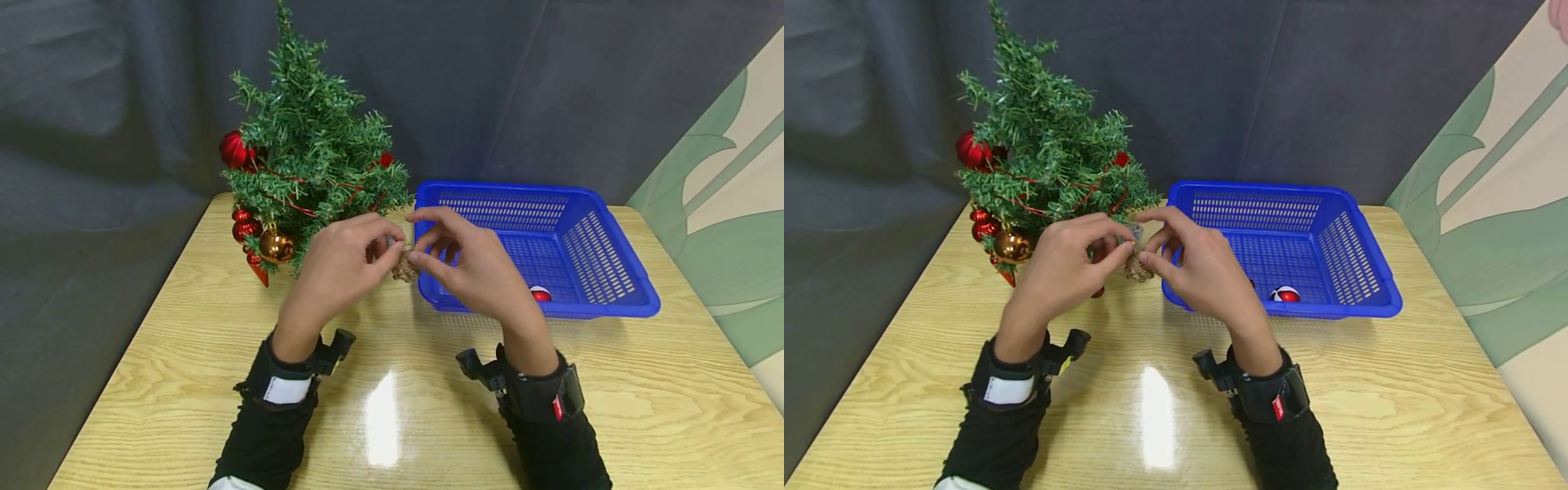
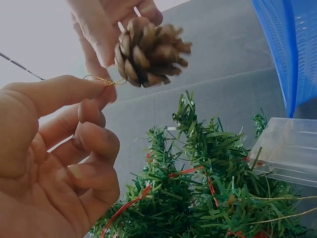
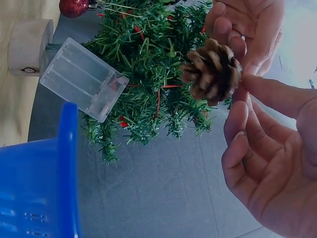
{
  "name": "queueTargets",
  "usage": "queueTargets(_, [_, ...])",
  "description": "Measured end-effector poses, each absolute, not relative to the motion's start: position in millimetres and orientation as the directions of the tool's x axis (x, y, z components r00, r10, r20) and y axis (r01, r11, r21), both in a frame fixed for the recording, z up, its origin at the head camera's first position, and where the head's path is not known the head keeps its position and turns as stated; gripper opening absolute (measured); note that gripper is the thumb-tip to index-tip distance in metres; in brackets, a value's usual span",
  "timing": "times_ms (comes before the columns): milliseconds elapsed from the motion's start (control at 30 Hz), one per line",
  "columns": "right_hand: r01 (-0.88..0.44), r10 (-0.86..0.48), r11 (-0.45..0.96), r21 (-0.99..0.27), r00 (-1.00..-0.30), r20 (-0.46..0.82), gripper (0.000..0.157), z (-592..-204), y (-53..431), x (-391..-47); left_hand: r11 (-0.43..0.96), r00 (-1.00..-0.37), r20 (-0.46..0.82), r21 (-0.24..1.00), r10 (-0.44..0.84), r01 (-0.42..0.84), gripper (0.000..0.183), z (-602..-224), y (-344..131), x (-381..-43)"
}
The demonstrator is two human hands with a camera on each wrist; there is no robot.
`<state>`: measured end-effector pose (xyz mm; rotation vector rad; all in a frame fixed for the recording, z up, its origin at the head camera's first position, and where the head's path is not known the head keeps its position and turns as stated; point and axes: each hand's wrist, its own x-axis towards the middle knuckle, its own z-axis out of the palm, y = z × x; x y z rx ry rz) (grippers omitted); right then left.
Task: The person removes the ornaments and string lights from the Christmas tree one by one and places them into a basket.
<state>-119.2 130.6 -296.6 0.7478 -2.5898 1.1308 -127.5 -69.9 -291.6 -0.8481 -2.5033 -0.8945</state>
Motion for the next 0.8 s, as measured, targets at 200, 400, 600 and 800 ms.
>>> queueTargets(200, [-0.540,-0.374,0.585,-0.605,-0.842,0.389,0.030,-297.2,130.1,-120.0,0.631,-0.746,0.506,0.421,0.432,0.651,0.011,-293.3,-69.0,-128.5])
queueTargets(400, [-0.506,-0.358,0.610,-0.610,-0.862,0.358,0.020,-298.6,129.1,-121.0,0.627,-0.733,0.525,0.410,0.433,0.663,0.010,-293.4,-67.7,-127.5])
queueTargets(600, [-0.486,-0.341,0.625,-0.611,-0.874,0.346,0.012,-301.8,128.9,-124.1,0.638,-0.735,0.512,0.396,0.444,0.661,0.011,-292.0,-65.0,-125.8])
queueTargets(800, [-0.483,-0.334,0.618,-0.621,-0.875,0.350,0.008,-303.9,129.4,-125.3,0.648,-0.737,0.505,0.383,0.450,0.658,0.011,-292.4,-63.4,-124.7])
